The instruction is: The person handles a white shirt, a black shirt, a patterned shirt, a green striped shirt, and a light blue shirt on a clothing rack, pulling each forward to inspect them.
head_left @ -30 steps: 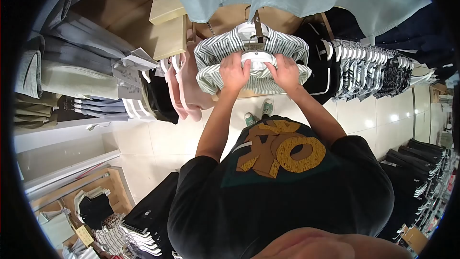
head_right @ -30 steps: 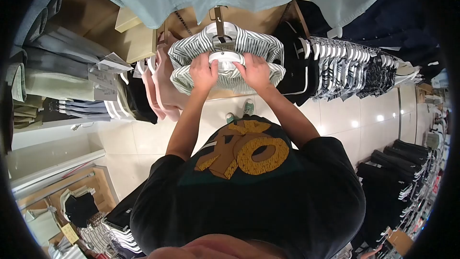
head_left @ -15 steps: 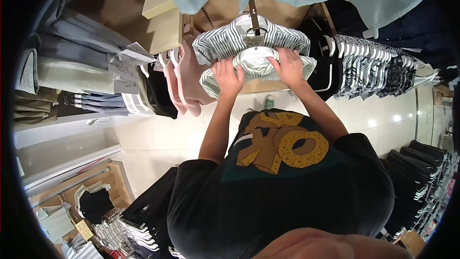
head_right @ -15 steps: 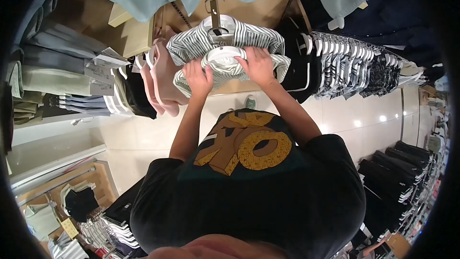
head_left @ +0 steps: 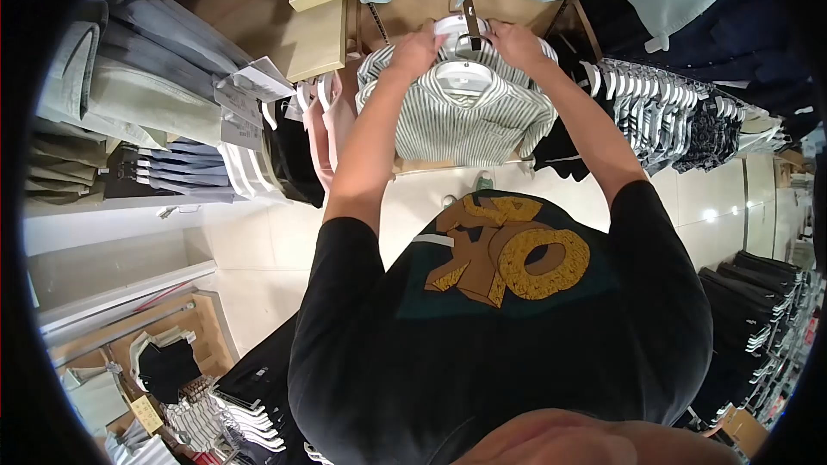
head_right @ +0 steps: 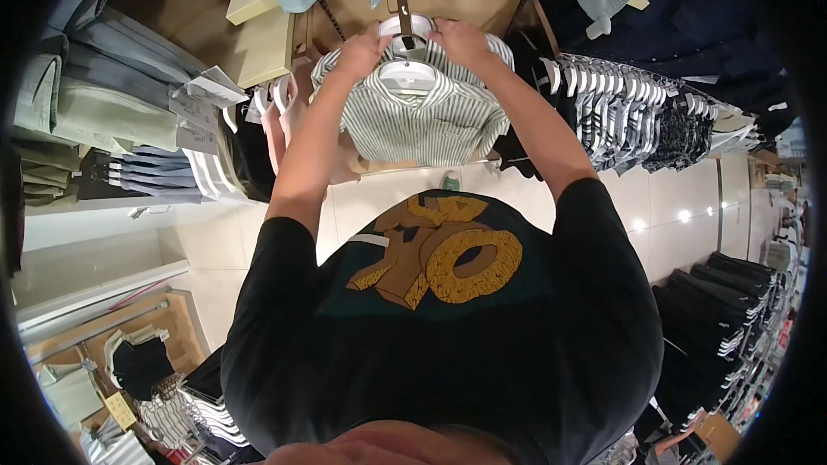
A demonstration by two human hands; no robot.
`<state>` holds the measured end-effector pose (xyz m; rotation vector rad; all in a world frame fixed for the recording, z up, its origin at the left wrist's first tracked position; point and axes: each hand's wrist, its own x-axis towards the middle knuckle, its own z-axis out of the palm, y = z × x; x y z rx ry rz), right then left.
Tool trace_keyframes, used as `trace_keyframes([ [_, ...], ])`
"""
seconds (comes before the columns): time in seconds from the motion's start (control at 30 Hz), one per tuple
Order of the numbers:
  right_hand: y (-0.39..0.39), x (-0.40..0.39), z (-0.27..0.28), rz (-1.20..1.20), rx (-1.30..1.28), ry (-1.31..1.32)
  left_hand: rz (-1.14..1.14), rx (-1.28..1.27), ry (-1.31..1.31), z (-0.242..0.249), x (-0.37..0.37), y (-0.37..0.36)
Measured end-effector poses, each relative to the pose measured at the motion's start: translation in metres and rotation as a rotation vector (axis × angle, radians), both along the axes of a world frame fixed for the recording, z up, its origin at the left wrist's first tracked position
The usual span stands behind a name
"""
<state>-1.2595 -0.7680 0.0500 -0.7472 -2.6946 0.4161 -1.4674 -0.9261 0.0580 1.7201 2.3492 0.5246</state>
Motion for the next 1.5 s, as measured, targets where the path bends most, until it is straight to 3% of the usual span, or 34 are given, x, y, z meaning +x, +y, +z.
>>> trace_keyframes([
  [0.03,0.0,-0.009,0.004,-0.1,0.019,-0.063,0.033,0.05,0.006,-0.005,0.001,0.009],
  [0.17,0.035,-0.026,-0.01,0.006,0.145,0.067,0.089,-0.019,0.029,-0.005,-0.005,0.027],
  [0.3,0.022,-0.02,-0.009,0.028,0.112,0.115,0.099,-0.054,0.009,-0.003,0.003,0.017],
  [0.63,-0.02,0.004,-0.013,-0.126,0.171,-0.066,-0.016,0.105,-0.025,-0.022,0.01,-0.006],
  [0.9,-0.049,0.029,-0.006,-0.107,0.176,-0.011,0.007,0.072,-0.118,-0.017,0.031,-0.033],
  [1.03,-0.078,0.046,-0.005,-0.111,-0.085,0.113,-0.021,0.328,-0.16,-0.035,0.047,-0.057],
  [1.1,-0.102,0.05,-0.021,-0.226,-0.223,0.559,0.037,0.732,-0.214,-0.029,0.07,-0.077],
  [1.2,-0.137,0.066,-0.01,-0.104,-0.082,0.727,0.089,0.836,-0.017,-0.01,0.098,-0.103],
  [1.33,-0.141,0.071,-0.035,-0.114,0.046,0.578,-0.06,0.664,0.104,-0.005,0.139,-0.118],
  [1.4,-0.141,0.065,-0.036,-0.117,0.069,0.617,0.217,0.567,0.02,-0.031,0.153,-0.119],
  [1.5,-0.132,0.066,-0.037,-0.11,0.107,0.643,0.224,0.591,0.123,-0.054,0.14,-0.116],
])
